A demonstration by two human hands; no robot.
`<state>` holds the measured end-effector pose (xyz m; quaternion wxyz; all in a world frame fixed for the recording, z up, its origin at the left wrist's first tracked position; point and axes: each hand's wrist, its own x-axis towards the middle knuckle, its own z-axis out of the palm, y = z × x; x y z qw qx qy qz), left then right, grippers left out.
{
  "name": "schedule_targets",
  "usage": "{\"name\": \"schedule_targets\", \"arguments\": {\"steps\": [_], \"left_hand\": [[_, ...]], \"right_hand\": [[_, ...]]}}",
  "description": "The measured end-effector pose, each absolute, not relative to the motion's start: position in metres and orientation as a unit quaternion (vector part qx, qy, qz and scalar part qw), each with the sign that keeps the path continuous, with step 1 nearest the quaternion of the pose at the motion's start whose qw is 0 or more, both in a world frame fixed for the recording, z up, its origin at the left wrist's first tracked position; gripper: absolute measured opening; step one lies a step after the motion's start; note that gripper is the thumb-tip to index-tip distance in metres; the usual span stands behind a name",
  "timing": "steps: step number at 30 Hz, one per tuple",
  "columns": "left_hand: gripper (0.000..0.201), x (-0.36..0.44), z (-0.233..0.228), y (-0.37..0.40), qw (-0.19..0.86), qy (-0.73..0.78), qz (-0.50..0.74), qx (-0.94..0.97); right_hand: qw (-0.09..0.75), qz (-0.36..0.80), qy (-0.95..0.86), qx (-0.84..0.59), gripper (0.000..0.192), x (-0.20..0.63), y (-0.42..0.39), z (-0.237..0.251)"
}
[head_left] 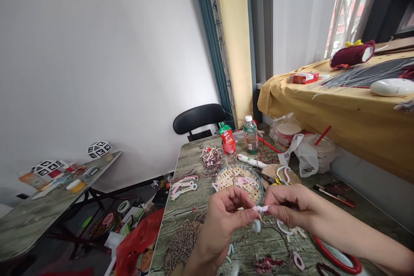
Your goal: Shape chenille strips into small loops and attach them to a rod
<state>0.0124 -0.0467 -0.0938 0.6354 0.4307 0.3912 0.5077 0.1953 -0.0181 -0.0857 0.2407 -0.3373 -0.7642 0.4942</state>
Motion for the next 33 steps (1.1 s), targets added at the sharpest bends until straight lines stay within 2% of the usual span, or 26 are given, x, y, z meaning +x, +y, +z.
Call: {"name": "schedule_targets", "arguments": {"steps": [4,8,14,19,21,23,26,29,33], "left_hand": [[0.023,0.013,-0.1,-0.044,0.677,0.368,0.508,0.386],[0.009,0.009,-0.097,-0.041,0.705,0.357,0.48,0.381],[0.012,0.009,-0.087,-0.039,0.677,0.43,0.424,0.42],[0.02,0.02,-0.087,-0.039,0.629,0.463,0.466,0.416],[0.019,0.025,-0.09,-0.04,0.594,0.467,0.514,0.405],[0.017,0.029,-0.094,-0.041,0.561,0.468,0.563,0.387],[0.014,0.037,-0.101,-0.044,0.531,0.466,0.613,0.354],[0.012,0.043,-0.105,-0.047,0.517,0.465,0.638,0.331],[0.011,0.045,-0.11,-0.052,0.484,0.478,0.651,0.338]], "right_hand": [[0.259,0.319,-0.831,-0.376,0.027,0.19,-0.018,-0.089],[0.289,0.152,-0.881,-0.342,0.024,0.185,-0.021,-0.09],[0.28,0.005,-0.912,-0.3,0.022,0.185,-0.023,-0.091],[0.312,-0.068,-0.903,-0.286,0.024,0.183,-0.026,-0.096],[0.333,-0.036,-0.886,-0.321,0.021,0.181,-0.029,-0.099],[0.36,0.054,-0.85,-0.38,0.017,0.177,-0.033,-0.102],[0.384,0.282,-0.752,-0.456,0.015,0.17,-0.039,-0.105],[0.393,0.48,-0.636,-0.459,0.022,0.164,-0.038,-0.108],[0.374,0.57,-0.583,-0.442,0.025,0.162,-0.033,-0.107]]}}
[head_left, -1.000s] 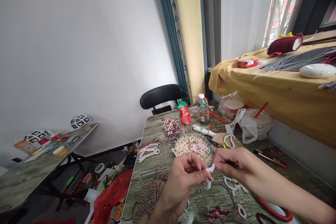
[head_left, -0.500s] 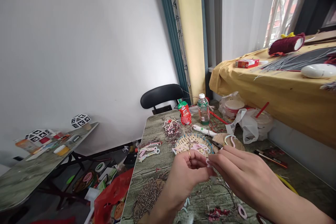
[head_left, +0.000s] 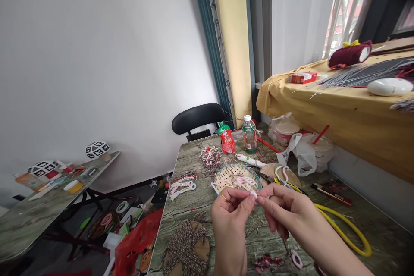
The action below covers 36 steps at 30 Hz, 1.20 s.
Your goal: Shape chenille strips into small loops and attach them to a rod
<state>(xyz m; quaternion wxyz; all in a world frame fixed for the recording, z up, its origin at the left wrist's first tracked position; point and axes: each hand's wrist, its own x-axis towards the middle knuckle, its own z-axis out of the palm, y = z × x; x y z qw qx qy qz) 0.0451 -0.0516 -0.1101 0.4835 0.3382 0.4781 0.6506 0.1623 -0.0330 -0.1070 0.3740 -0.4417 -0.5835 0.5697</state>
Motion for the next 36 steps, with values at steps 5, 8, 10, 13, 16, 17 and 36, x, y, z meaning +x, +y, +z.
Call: {"name": "schedule_targets", "arguments": {"steps": [5,8,10,13,16,17,36], "left_hand": [[0.004,0.041,-0.11,-0.056,0.422,0.462,0.655,0.423],[0.014,0.036,-0.105,-0.057,0.434,0.451,0.636,0.451],[0.014,0.032,-0.101,-0.056,0.446,0.454,0.607,0.475],[0.006,0.028,-0.095,-0.053,0.432,0.463,0.574,0.519],[0.008,0.027,-0.093,-0.052,0.379,0.483,0.572,0.545],[0.009,0.027,-0.093,-0.052,0.358,0.491,0.568,0.556],[0.011,0.029,-0.096,-0.057,0.205,0.418,0.578,0.67]], "right_hand": [[0.374,0.524,-0.62,-0.448,0.025,0.167,-0.034,-0.102],[0.378,0.481,-0.646,-0.457,0.025,0.167,-0.037,-0.101],[0.377,0.462,-0.658,-0.459,0.025,0.165,-0.038,-0.101],[0.372,0.448,-0.671,-0.458,0.024,0.163,-0.041,-0.102],[0.369,0.448,-0.677,-0.452,0.024,0.163,-0.043,-0.103],[0.369,0.452,-0.678,-0.448,0.023,0.164,-0.043,-0.102],[0.365,0.518,-0.633,-0.446,0.017,0.172,-0.047,-0.095]]}}
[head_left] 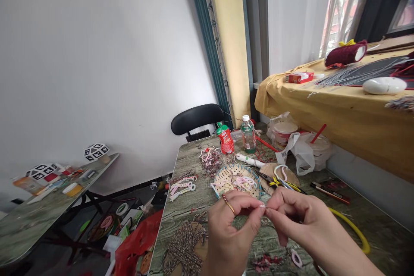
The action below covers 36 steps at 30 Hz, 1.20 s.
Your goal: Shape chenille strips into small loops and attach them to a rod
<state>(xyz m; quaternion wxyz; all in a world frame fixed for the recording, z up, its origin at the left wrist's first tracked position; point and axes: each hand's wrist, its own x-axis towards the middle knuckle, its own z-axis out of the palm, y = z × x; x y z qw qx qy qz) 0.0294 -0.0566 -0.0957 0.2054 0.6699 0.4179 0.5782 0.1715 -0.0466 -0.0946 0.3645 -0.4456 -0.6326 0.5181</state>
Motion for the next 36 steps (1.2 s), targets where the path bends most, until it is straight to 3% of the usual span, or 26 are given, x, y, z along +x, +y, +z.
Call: {"name": "schedule_targets", "arguments": {"steps": [2,6,10,13,17,20,24,30,34,36], "left_hand": [[0.012,0.029,-0.094,-0.056,0.184,0.416,0.558,0.694],[0.012,0.03,-0.094,-0.054,0.174,0.478,0.521,0.685],[0.008,0.031,-0.094,-0.053,0.342,0.518,0.539,0.569],[0.003,0.032,-0.092,-0.052,0.48,0.475,0.565,0.475],[0.002,0.031,-0.089,-0.051,0.54,0.439,0.571,0.436],[0.006,0.029,-0.09,-0.051,0.553,0.435,0.56,0.437],[0.006,0.026,-0.092,-0.048,0.595,0.417,0.543,0.421],[0.009,0.024,-0.088,-0.05,0.633,0.405,0.528,0.395],[0.01,0.02,-0.083,-0.054,0.621,0.413,0.541,0.388],[0.008,0.018,-0.081,-0.054,0.606,0.428,0.535,0.404]], "right_hand": [[0.354,0.564,-0.598,-0.445,0.019,0.174,-0.045,-0.094],[0.364,0.53,-0.631,-0.434,0.02,0.178,-0.046,-0.093],[0.385,0.484,-0.638,-0.459,0.034,0.188,-0.042,-0.092],[0.397,0.499,-0.615,-0.464,0.034,0.191,-0.033,-0.092],[0.343,0.612,-0.599,-0.387,0.025,0.186,-0.026,-0.089],[0.329,0.628,-0.606,-0.361,0.015,0.182,-0.024,-0.086],[0.307,0.543,-0.683,-0.38,0.011,0.177,-0.026,-0.083],[0.267,0.086,-0.841,-0.462,0.007,0.187,-0.008,-0.093],[0.281,0.096,-0.805,-0.514,0.014,0.203,0.01,-0.099],[0.29,0.228,-0.8,-0.473,0.018,0.202,0.006,-0.094]]}}
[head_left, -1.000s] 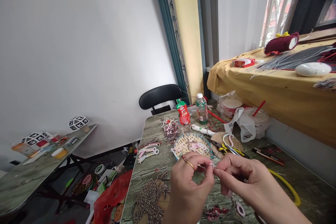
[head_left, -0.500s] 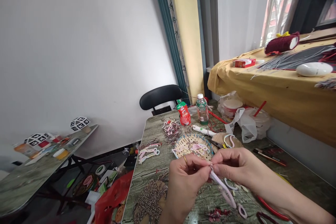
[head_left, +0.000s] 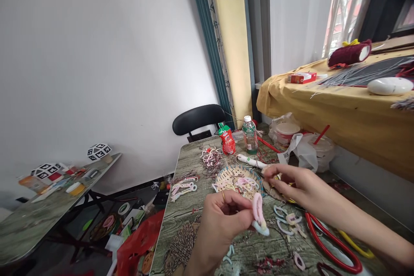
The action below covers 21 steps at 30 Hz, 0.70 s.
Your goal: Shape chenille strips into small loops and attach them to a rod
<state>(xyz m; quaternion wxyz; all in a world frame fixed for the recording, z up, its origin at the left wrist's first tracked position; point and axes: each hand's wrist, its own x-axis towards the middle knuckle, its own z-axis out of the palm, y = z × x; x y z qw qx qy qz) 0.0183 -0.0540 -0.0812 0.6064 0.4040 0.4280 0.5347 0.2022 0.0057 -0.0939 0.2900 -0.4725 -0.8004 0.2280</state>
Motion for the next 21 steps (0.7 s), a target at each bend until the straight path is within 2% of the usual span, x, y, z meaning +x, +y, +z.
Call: {"name": "schedule_targets", "arguments": {"steps": [2,3,4,5,6,8,10,11,13,15,17,21], "left_hand": [[0.007,0.018,-0.081,-0.054,0.591,0.433,0.528,0.429],[0.007,0.019,-0.081,-0.053,0.582,0.434,0.529,0.44],[0.006,0.019,-0.081,-0.053,0.571,0.437,0.533,0.446],[0.006,0.02,-0.082,-0.053,0.563,0.44,0.539,0.447],[0.006,0.02,-0.082,-0.053,0.555,0.444,0.545,0.445],[0.007,0.02,-0.085,-0.054,0.545,0.447,0.552,0.446],[0.009,0.019,-0.089,-0.053,0.54,0.45,0.543,0.46],[0.01,0.019,-0.092,-0.053,0.537,0.452,0.536,0.469],[0.01,0.018,-0.095,-0.052,0.536,0.457,0.522,0.482],[0.009,0.019,-0.097,-0.05,0.536,0.459,0.517,0.485],[0.01,0.019,-0.096,-0.05,0.53,0.46,0.524,0.483],[0.01,0.017,-0.09,-0.053,0.531,0.456,0.536,0.473]], "right_hand": [[0.282,0.486,-0.732,-0.386,0.023,0.195,-0.006,-0.086],[0.271,0.569,-0.691,-0.353,0.023,0.19,-0.013,-0.082],[0.265,0.617,-0.663,-0.331,0.02,0.185,-0.018,-0.079],[0.265,0.614,-0.666,-0.33,0.016,0.182,-0.022,-0.078],[0.279,0.569,-0.691,-0.349,0.011,0.179,-0.025,-0.079],[0.315,0.377,-0.766,-0.415,0.005,0.18,-0.024,-0.084],[0.312,0.173,-0.809,-0.468,0.007,0.186,-0.02,-0.09],[0.298,0.108,-0.816,-0.483,0.007,0.189,-0.018,-0.092],[0.277,0.061,-0.822,-0.493,0.004,0.195,-0.016,-0.094],[0.3,0.077,-0.815,-0.49,0.009,0.196,-0.017,-0.091],[0.358,0.172,-0.786,-0.474,0.014,0.194,-0.021,-0.087],[0.446,0.557,-0.596,-0.368,0.006,0.193,-0.026,-0.08]]}}
